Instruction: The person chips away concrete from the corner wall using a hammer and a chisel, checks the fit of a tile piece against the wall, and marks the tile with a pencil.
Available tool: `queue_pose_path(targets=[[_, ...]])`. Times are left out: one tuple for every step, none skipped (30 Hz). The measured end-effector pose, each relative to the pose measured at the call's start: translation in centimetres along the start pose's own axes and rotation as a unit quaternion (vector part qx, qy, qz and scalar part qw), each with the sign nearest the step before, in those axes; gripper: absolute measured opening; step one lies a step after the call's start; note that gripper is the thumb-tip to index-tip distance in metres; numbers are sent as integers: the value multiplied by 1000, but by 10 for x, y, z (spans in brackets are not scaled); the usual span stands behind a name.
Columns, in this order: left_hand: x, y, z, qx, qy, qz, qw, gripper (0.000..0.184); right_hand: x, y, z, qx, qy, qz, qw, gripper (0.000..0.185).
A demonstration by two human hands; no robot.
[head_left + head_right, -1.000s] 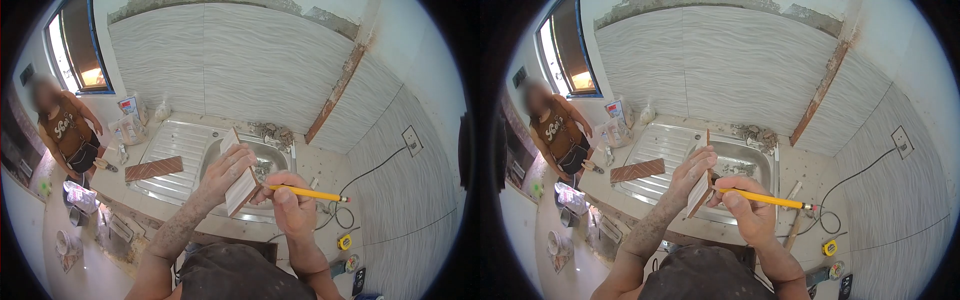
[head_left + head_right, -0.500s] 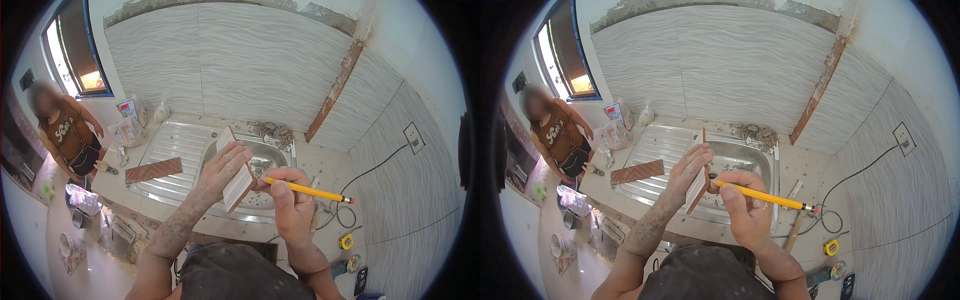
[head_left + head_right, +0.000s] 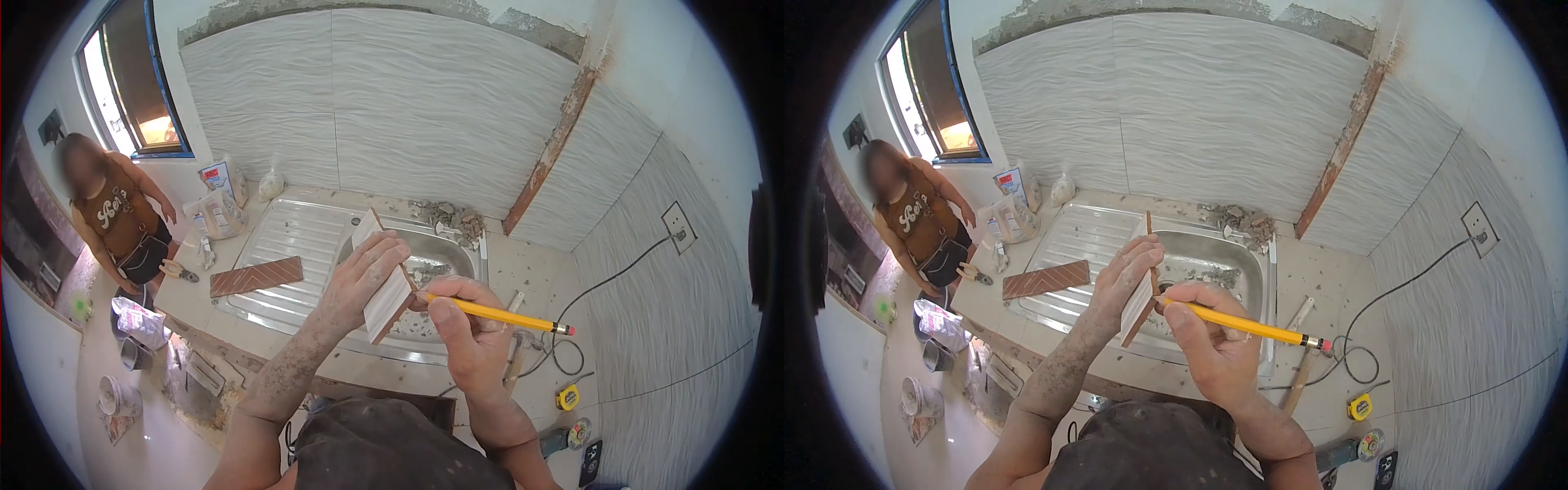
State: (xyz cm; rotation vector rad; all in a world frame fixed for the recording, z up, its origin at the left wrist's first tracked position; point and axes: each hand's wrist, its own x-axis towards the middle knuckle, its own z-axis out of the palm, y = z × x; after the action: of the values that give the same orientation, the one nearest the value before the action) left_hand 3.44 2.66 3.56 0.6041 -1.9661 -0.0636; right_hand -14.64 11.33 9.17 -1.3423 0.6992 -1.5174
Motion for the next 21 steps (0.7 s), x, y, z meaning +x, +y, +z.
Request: queue_pose_path(targets=[[-1,0,0,1,0,0,1000,62,0,0,0,-5,1,-4,1000,18],[-1,-1,-1,4,0,1,1000,63,0,0,1,-5,0,-4,1000,18],[-1,-1,-1,6,-1,1,1000,64,0,0,2,-11,4,-11,1000,17],[-1,-1,-1,6,-1,0,1000,64,0,0,3,-16,8,-19,1000,17],[-1,-1,-2,5,-1,3,1000,65,0,1,3,-16,8,-18,1000,17],[-1,-1,-2,2,-1,6,1000,65,0,2,3,-19,7,-23,1000,16],[-1,-1,-2,2,-1,5,1000,65,0,3,2,-23,6,-29,999,16],[-2,-2,-2,8,-3,8,1000,66,0,2,2,-23,6,-29,999,16],[-2,-2,-2,14,-4,10,1000,66,0,1,2,-39,8,-31,999,16],[-1,-2,-2,14,-3,10,1000,66,0,0,2,-54,9,-33,998,15],[0,-1,-3,8,-3,11,1000,67,0,0,2,-54,9,-32,998,15],[0,0,-3,1,-3,12,1000,68,0,1,1,-56,8,-35,998,15],[0,0,-3,2,-3,12,1000,68,0,1,1,-58,7,-39,998,16],[-1,0,-3,7,-6,9,1000,69,1,1,1,-57,7,-39,998,16],[-1,0,-2,11,-9,6,1000,69,1,0,1,-59,9,-41,997,16],[-2,1,-2,10,-9,6,1000,69,0,0,1,-61,11,-42,997,16],[-1,0,-2,10,-8,7,1000,69,1,0,1,-61,12,-43,997,16],[-1,0,-2,10,-6,7,1000,70,1,0,2,-58,13,-42,997,16],[-1,-1,-2,10,-6,7,1000,70,0,0,2,-55,14,-40,998,16],[-1,-2,-2,9,-6,10,1000,70,1,1,2,-54,13,-40,998,16],[-2,-2,-2,8,-7,11,1000,70,0,1,2,-52,12,-41,998,16]])
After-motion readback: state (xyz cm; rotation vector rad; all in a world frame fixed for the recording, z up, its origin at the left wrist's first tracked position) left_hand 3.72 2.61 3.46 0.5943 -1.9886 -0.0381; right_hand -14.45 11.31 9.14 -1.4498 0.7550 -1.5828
